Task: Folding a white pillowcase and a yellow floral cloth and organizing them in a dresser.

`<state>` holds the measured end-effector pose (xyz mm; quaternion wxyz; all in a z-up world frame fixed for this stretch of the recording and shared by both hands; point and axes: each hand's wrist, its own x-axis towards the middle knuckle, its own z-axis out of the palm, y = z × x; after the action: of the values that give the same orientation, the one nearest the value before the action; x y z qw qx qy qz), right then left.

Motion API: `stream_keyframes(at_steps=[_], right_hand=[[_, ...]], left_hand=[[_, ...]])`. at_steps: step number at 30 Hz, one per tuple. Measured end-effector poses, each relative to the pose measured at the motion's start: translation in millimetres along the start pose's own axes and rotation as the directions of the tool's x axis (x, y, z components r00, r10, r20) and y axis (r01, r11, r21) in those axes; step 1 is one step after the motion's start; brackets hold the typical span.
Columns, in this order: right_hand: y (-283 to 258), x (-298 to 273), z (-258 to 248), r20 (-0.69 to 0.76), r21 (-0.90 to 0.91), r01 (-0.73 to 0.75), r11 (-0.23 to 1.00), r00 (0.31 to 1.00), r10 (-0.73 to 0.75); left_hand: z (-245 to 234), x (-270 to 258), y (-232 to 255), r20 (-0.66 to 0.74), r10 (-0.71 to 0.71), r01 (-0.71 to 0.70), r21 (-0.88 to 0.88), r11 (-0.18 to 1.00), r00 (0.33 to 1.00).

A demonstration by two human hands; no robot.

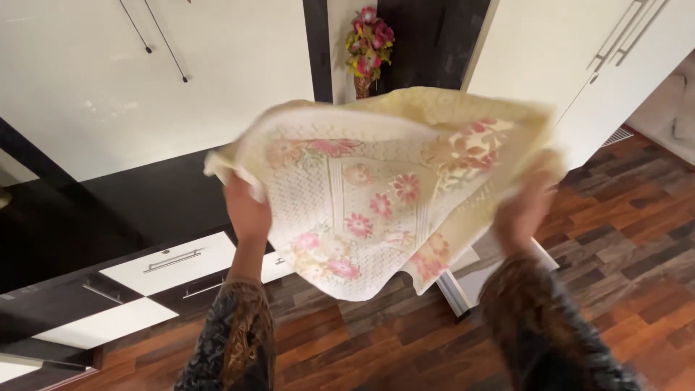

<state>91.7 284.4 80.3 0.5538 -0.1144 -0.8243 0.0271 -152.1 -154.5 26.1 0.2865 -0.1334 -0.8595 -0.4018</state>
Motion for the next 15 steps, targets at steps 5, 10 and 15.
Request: stream_keyframes(at_steps=[5,10,15], right_hand=[[132.7,-176.2,57.5,0.975,-0.157,0.047,0.986,-0.154,0.163],[116.6,-119.7,49.1,0.934,-0.314,-0.122,0.941,-0.218,0.284],[105.1,-81.3,62.0,0.9,-0.427,-0.155,0.891,0.015,0.435]], left_hand=[[11.7,-54.2,-70.0,0.756,-0.453,0.106,0.462,0.881,0.472],[25.1,-58.7,-83.1,0.84,-0.495,0.303,0.423,0.854,0.223],[35.5,-53.1,-67.9,0.664,-0.442,0.608,-0.025,0.793,0.603]])
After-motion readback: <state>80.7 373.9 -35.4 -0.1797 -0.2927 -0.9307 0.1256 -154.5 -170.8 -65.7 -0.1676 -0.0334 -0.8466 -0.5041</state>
